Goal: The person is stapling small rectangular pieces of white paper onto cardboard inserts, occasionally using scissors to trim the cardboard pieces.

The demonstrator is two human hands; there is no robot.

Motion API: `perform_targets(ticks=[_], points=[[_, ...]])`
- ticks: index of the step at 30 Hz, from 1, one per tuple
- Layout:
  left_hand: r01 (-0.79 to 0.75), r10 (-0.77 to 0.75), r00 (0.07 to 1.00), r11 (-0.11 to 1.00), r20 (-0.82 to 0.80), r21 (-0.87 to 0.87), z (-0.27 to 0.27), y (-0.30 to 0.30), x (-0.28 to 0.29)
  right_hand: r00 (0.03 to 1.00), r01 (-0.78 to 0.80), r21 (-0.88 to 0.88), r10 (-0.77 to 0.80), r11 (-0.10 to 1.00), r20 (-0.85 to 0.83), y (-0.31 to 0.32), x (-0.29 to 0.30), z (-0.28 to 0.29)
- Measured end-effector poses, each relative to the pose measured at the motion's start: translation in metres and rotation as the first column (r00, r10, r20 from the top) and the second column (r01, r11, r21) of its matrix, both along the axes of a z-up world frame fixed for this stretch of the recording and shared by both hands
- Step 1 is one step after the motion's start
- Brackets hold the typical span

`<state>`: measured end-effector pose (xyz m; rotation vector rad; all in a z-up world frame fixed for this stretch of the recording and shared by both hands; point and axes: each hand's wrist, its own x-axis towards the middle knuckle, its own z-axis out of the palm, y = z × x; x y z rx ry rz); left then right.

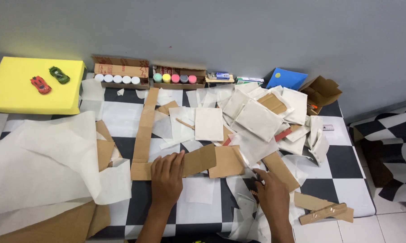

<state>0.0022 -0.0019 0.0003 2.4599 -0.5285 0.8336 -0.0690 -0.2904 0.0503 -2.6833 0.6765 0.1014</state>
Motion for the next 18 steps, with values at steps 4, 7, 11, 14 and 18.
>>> perform_targets(ticks=[4,7,11,14,18], points=[[-0.071,0.069,0.996,0.997,0.048,0.032,0.008,-0.002,-0.004,0.997,-0.032,-0.021,0.031,0.999,-0.070,-0.003,-0.001,-0.007],[-0.095,0.087,0.988,0.994,0.124,0.054,0.011,-0.002,0.000,0.996,0.004,0.007,-0.003,1.000,-0.087,0.002,0.007,-0.002],[-0.122,0.112,0.987,0.988,0.113,0.089,-0.002,0.000,-0.005,0.987,0.047,0.032,-0.041,0.998,-0.155,-0.004,0.008,-0.013],[-0.148,0.131,0.981,0.982,0.144,0.117,-0.003,-0.001,-0.004,0.992,0.066,0.063,-0.059,0.996,-0.108,-0.003,0.008,-0.015],[-0.166,0.151,0.975,0.982,0.162,0.088,-0.005,-0.001,-0.004,0.990,0.070,0.050,-0.063,0.996,-0.129,-0.003,0.007,-0.017]])
